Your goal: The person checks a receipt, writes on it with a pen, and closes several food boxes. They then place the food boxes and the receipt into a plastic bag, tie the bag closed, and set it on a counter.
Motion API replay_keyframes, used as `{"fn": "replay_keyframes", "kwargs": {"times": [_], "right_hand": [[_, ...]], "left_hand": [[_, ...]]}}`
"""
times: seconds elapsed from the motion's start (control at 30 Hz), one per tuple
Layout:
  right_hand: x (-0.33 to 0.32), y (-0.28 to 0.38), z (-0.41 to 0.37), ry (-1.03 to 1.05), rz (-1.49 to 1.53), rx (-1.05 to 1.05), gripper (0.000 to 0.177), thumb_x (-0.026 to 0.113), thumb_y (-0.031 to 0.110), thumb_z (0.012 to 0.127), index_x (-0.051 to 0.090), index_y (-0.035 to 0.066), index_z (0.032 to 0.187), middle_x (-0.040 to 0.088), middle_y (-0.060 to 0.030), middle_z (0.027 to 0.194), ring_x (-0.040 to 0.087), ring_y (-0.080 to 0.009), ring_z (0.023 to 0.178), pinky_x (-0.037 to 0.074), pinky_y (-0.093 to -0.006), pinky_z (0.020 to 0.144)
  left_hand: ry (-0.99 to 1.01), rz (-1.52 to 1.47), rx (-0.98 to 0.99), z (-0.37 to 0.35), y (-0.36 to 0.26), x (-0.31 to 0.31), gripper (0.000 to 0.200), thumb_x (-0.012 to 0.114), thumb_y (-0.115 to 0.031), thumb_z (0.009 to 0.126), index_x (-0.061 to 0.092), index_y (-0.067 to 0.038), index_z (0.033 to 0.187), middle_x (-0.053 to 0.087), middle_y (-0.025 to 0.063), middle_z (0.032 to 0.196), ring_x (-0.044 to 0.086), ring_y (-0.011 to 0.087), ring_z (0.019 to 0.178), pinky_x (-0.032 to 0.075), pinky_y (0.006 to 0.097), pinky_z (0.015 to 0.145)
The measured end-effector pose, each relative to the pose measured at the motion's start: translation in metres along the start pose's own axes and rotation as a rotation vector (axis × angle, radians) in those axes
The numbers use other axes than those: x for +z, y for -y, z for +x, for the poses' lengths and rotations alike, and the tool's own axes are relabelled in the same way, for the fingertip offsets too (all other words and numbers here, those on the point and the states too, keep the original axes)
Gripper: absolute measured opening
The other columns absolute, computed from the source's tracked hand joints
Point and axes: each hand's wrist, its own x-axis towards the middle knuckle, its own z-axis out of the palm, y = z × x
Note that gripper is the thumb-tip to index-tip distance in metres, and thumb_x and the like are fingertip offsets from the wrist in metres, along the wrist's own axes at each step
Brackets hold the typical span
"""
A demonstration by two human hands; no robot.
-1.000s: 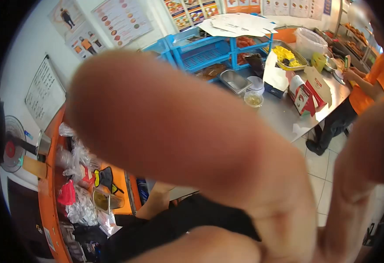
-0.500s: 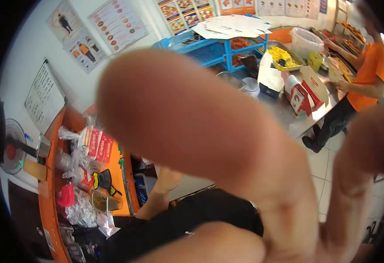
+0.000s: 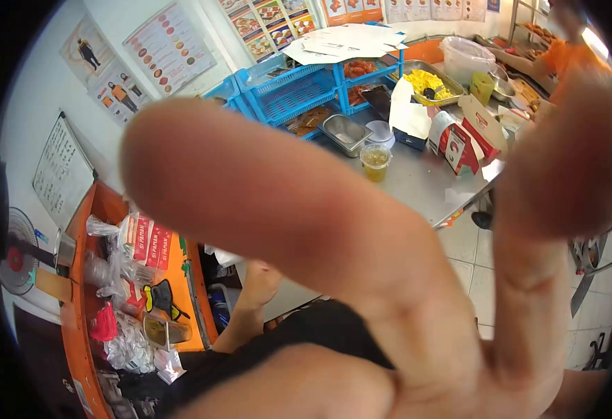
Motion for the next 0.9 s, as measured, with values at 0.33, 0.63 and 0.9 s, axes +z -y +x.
{"fn": "replay_keyframes", "kwargs": {"times": [0.33,0.63,0.9], "right_hand": [[-0.002,-0.004,-0.002,0.005,-0.028,-0.017,0.065,0.043,0.042,0.094,0.020,0.003,0.141,0.034,-0.0236,0.131,0.049,-0.0358,0.108,0.049,-0.0379,0.077],[0.009,0.003,0.005,0.029,-0.045,-0.039,0.064,0.042,0.041,0.094,0.021,0.003,0.140,0.038,-0.0236,0.129,0.051,-0.0349,0.106,0.049,-0.0369,0.078],[0.050,0.010,0.030,0.075,-0.082,-0.049,0.065,0.043,0.042,0.093,0.021,0.003,0.141,0.036,-0.0234,0.130,0.051,-0.0351,0.107,0.049,-0.0373,0.077]], "left_hand": [[0.095,-0.012,0.055,0.009,0.019,0.008,0.021,0.059,0.001,0.084,0.059,-0.003,0.105,0.053,0.0094,0.118,0.051,0.0169,0.108,0.042,0.0315,0.093],[0.109,-0.010,0.008,0.016,0.012,-0.005,0.021,0.060,0.000,0.084,0.059,-0.003,0.105,0.053,0.0098,0.116,0.051,0.0172,0.109,0.041,0.0316,0.092],[0.070,-0.049,-0.054,0.030,0.006,-0.019,0.021,0.060,0.000,0.084,0.059,-0.003,0.105,0.054,0.0094,0.115,0.052,0.0171,0.107,0.042,0.0319,0.092]]}}
